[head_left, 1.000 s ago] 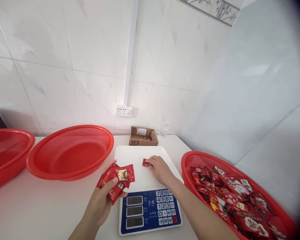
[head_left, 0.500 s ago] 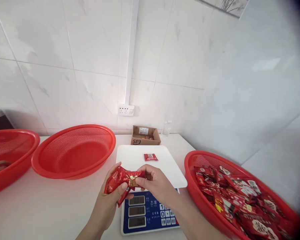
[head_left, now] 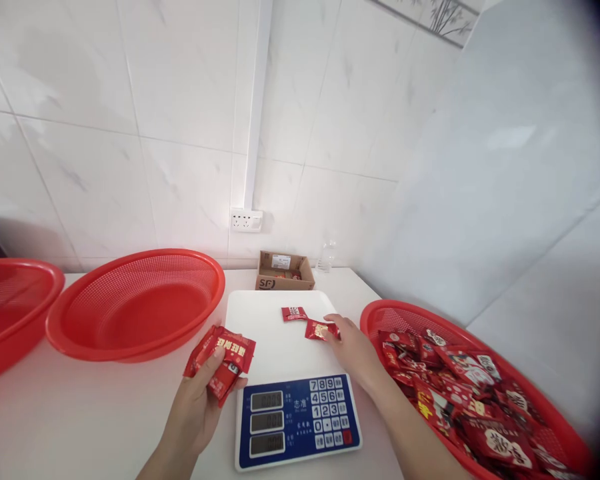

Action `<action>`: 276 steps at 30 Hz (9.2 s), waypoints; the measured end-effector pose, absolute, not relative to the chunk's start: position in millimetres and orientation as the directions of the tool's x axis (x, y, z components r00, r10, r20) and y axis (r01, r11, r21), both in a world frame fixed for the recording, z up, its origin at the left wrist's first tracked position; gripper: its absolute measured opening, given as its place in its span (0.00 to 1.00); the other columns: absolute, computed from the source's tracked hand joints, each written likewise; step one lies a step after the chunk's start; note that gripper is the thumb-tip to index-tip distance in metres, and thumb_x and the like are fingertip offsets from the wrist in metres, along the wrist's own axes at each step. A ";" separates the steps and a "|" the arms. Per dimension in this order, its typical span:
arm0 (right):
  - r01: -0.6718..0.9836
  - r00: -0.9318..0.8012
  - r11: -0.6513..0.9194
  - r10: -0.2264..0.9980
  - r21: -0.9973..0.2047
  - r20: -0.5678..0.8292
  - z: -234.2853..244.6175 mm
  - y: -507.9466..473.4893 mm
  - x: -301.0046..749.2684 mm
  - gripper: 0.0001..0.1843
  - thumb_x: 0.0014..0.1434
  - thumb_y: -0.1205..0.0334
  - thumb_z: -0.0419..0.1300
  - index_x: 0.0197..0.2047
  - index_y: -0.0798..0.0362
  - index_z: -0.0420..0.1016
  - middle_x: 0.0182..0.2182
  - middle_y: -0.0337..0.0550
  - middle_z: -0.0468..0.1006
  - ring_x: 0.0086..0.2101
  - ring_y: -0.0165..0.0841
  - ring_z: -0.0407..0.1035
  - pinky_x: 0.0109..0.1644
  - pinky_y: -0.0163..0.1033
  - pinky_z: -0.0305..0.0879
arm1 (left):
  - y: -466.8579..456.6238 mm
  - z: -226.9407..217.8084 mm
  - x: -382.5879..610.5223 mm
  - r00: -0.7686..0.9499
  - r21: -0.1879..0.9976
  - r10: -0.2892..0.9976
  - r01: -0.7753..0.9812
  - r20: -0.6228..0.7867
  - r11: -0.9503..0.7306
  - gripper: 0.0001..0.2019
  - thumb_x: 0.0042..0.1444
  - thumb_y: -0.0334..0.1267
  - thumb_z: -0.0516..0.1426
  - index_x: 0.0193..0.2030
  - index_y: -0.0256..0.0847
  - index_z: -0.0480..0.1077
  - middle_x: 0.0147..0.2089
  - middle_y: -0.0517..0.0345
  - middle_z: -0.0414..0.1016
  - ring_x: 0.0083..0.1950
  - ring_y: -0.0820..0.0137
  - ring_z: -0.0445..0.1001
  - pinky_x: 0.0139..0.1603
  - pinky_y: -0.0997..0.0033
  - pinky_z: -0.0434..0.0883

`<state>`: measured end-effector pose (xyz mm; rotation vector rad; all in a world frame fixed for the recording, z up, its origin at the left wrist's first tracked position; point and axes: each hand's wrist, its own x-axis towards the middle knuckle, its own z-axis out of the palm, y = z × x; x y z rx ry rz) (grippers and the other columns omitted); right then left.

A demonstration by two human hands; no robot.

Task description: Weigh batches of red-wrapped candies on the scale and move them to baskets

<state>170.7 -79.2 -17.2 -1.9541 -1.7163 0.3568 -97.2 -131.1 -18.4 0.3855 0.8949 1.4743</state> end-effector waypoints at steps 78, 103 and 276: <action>0.568 0.149 0.061 0.973 -0.821 0.175 -17.4 -94.3 147.6 0.23 0.58 0.57 0.53 0.56 0.51 0.67 0.40 0.44 0.78 0.38 0.36 0.73 0.46 0.46 0.67 | -137.2 -28.8 -88.2 0.043 0.884 0.985 -0.436 -0.164 0.166 0.23 0.45 0.47 0.66 0.47 0.40 0.70 0.44 0.52 0.78 0.47 0.58 0.76 0.46 0.62 0.75; 0.176 -0.013 0.108 0.994 -0.978 0.107 3.0 -133.1 122.3 0.13 0.54 0.53 0.60 0.41 0.51 0.70 0.37 0.42 0.77 0.37 0.35 0.71 0.43 0.42 0.67 | -144.9 -29.4 -80.4 0.122 0.981 0.992 -0.189 -0.018 0.041 0.35 0.48 0.50 0.62 0.62 0.49 0.57 0.39 0.56 0.75 0.34 0.67 0.72 0.31 0.69 0.73; 0.918 0.117 -0.045 0.980 -0.395 0.160 -37.4 -181.0 235.6 0.27 0.62 0.48 0.45 0.58 0.53 0.66 0.57 0.49 0.69 0.55 0.42 0.65 0.54 0.50 0.66 | -0.6 42.6 -26.4 0.572 0.295 0.818 0.772 0.065 -0.563 0.21 0.55 0.34 0.48 0.56 0.41 0.54 0.52 0.50 0.69 0.47 0.66 0.71 0.41 0.68 0.68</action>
